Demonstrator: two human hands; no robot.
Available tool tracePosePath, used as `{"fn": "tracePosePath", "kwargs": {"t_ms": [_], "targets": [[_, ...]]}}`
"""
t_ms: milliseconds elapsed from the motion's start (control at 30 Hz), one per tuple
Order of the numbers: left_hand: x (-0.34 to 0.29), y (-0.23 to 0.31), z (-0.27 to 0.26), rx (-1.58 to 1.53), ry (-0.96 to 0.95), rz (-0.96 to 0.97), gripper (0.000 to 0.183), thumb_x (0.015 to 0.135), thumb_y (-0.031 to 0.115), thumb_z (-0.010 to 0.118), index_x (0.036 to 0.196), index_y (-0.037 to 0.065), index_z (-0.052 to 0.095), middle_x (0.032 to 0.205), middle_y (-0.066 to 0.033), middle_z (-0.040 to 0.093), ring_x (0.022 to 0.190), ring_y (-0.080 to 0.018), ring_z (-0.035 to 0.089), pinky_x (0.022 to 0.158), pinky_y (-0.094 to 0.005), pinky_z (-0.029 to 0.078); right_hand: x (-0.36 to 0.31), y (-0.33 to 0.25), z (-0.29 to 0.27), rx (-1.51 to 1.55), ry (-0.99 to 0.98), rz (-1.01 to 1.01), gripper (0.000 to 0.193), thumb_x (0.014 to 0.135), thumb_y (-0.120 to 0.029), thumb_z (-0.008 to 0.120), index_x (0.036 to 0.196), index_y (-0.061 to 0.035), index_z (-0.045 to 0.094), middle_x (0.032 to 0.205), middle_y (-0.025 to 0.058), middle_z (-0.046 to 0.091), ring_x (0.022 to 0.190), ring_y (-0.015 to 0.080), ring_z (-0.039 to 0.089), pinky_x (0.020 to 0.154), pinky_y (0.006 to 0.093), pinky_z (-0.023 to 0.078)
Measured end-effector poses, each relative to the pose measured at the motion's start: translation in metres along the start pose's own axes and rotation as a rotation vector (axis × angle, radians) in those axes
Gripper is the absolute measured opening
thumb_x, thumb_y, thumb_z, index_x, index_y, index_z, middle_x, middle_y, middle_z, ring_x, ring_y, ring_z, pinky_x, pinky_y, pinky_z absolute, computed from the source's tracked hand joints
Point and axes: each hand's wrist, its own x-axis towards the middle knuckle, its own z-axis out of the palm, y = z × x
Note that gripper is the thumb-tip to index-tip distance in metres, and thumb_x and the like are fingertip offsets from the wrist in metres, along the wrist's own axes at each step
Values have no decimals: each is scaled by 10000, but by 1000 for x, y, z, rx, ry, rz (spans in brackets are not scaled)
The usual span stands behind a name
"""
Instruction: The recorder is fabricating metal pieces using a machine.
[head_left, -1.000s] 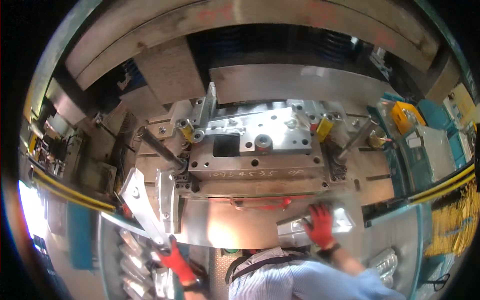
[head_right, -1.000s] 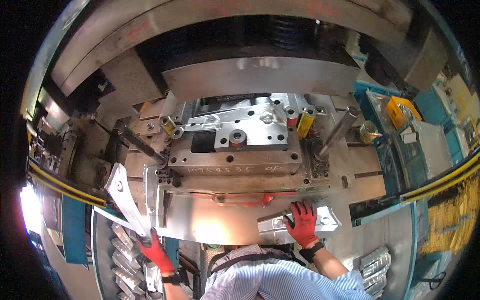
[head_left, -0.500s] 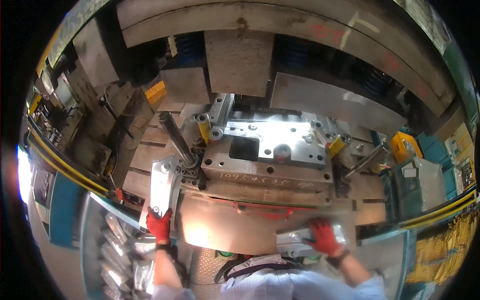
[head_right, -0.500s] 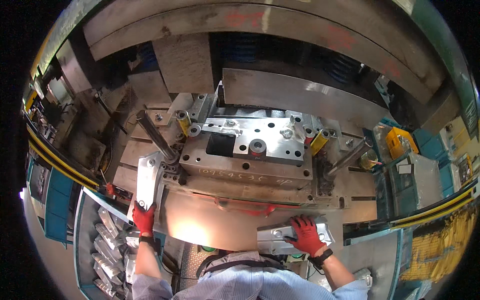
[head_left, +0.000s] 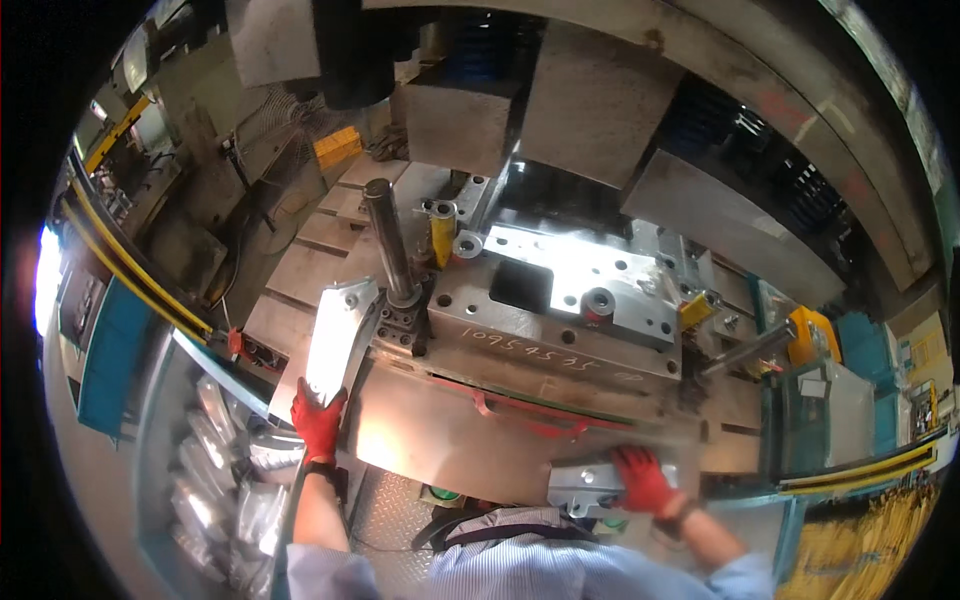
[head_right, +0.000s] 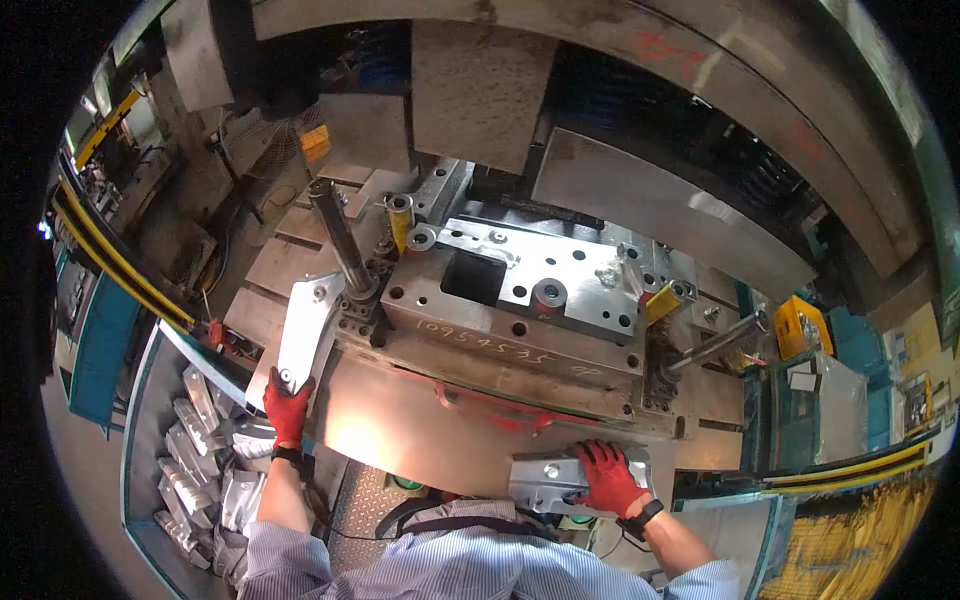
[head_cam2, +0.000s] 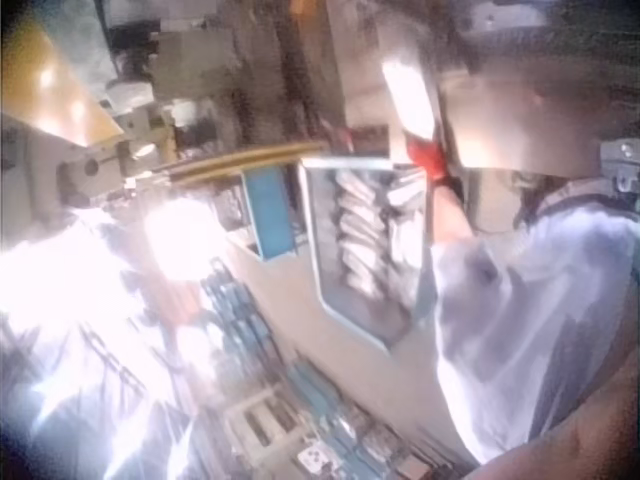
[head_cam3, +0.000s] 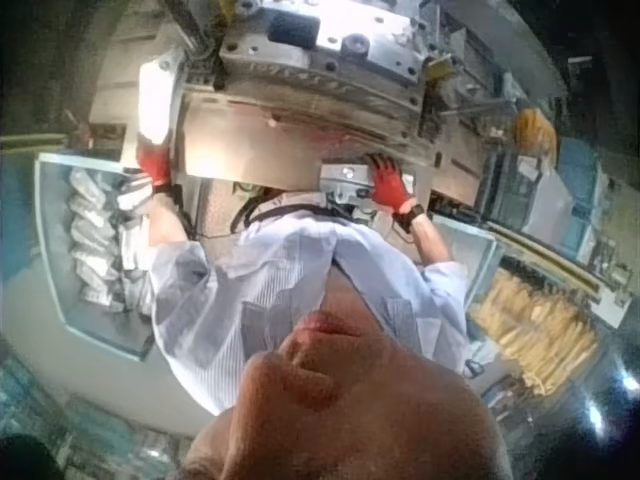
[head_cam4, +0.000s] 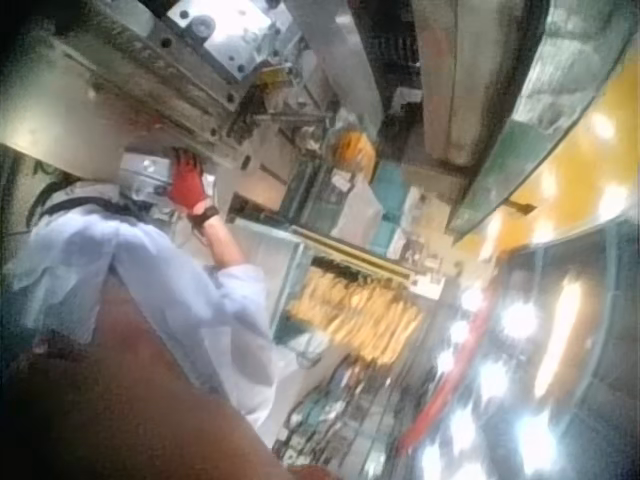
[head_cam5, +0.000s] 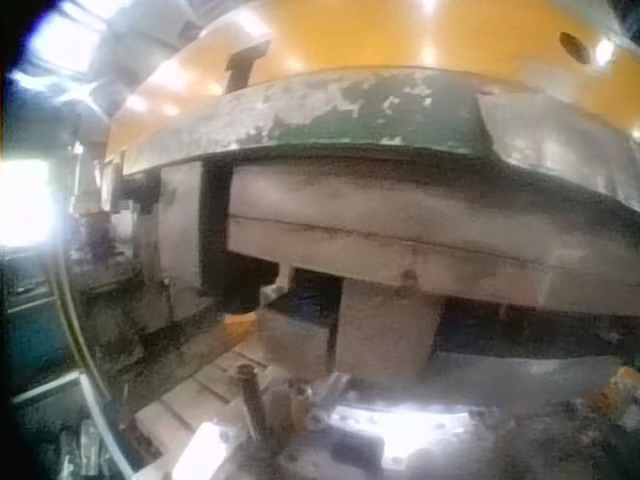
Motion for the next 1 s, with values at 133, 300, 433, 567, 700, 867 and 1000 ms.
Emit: {"fn": "tracePosePath", "kwargs": {"t_ms": [133,300,433,567,700,867,1000], "targets": [[-8,-10,1,128,72,84,1008,613,460,837,1403,6,407,1229,-183,560,1136,-356,502,981,-450,389,2,-1,3,16,4,7,1041,622,-575,767,1404,-12,372,1407,218,402,1326,381,355,1127,543,221],[-4,7,-10,277,-38,69,1021,607,479,829,1391,4,380,1272,-229,522,1162,-391,491,988,-472,384,1,1,5,-6,-4,11,1054,618,-587,765,1403,-3,371,1405,220,401,1321,382,361,1126,539,224],[5,17,-9,322,-194,-18,1054,586,468,842,1395,-3,356,1255,-242,523,1137,-394,512,960,-459,412,0,2,6,-12,5,-5,1067,617,-592,762,1410,-2,362,1407,219,395,1323,383,355,1124,533,224],[10,-17,-1,185,-150,151,1045,629,406,835,1429,-24,318,1276,-252,523,1119,-391,552,943,-444,444,2,2,10,3,13,6,1080,611,-591,766,1418,-6,351,1413,211,385,1330,382,340,1125,534,216],[15,-24,2,-237,-209,62,916,702,330,810,1418,-31,368,1319,-233,514,1152,-350,556,968,-418,440,0,6,10,60,-11,24,1105,593,-583,780,1427,-9,335,1414,214,380,1333,387,332,1129,540,201],[27,-47,14,-226,-201,5,770,746,326,779,1360,-19,468,1317,-218,541,1172,-335,561,995,-398,425,3,-7,-14,-7,-72,-10,1163,557,-564,803,1441,0,299,1424,227,368,1336,395,326,1137,535,191],[38,-44,19,-241,-181,-50,653,790,359,732,1293,-11,542,1229,-196,611,1140,-329,582,965,-395,437,6,-5,-16,-4,-112,-37,1188,543,-567,808,1448,-1,286,1438,230,357,1344,396,318,1142,532,183]]}}
